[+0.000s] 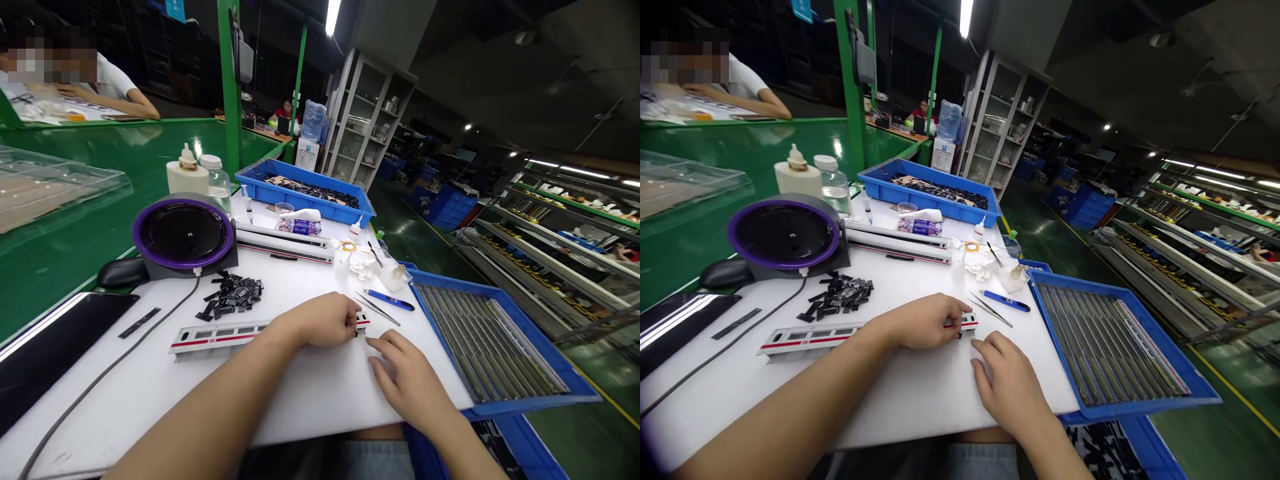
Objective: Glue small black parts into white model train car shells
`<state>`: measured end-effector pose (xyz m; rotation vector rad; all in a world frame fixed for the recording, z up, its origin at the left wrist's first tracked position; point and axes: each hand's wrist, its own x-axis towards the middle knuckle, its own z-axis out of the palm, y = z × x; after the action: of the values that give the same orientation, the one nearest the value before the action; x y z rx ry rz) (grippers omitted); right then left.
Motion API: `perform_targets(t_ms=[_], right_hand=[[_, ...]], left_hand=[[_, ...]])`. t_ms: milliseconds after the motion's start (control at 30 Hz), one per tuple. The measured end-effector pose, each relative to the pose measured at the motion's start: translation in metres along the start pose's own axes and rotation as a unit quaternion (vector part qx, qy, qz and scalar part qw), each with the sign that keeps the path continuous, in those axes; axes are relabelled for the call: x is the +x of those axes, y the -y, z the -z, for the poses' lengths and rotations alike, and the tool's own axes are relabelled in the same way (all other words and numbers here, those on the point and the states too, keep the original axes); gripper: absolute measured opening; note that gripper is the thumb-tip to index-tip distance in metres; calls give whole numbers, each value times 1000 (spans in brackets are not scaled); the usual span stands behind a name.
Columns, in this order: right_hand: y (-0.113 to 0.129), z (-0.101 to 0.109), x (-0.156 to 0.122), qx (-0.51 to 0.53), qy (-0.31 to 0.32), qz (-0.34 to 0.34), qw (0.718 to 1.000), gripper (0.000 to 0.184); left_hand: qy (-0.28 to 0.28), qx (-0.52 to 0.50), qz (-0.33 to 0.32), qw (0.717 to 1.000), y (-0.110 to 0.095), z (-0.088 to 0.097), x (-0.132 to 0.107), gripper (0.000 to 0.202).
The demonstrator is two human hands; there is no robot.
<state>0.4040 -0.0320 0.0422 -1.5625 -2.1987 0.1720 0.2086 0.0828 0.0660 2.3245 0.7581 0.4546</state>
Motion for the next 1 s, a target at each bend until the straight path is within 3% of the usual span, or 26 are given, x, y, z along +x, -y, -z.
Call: perform_targets(t_ms=[100,200,267,367,467,567,667,800,1000], right_hand=[[-5,23,19,87,-138,22,986,14],[-11,37,64,171,-231,2,958,15],[-15,36,99,279,-215,-14,936,14],[-18,21,137,434,-125,0,892,18],[-16,1,144,505,-72,13,860,22],[-9,-11,130,544,-43,0,838,22],[-1,-8,118,588,-73,-31,805,22],[-1,0,119,624,-133,-67,767,21],[-10,1,123,666,-115,-81,732,21]], left_hand=[[-23,-67,6,997,-4,7,1,10],[-125,-229,21,965,-5,18,5,13],[-216,-340,42,914,-3,23,8,18],[-316,-444,92,833,1,25,11,24],[-352,-479,109,797,0,23,11,31],[-372,-479,96,789,-5,19,12,22],[-384,-436,99,808,-12,16,14,22],[-402,-364,121,832,-17,13,16,23],[-379,-392,130,828,-20,10,15,23]])
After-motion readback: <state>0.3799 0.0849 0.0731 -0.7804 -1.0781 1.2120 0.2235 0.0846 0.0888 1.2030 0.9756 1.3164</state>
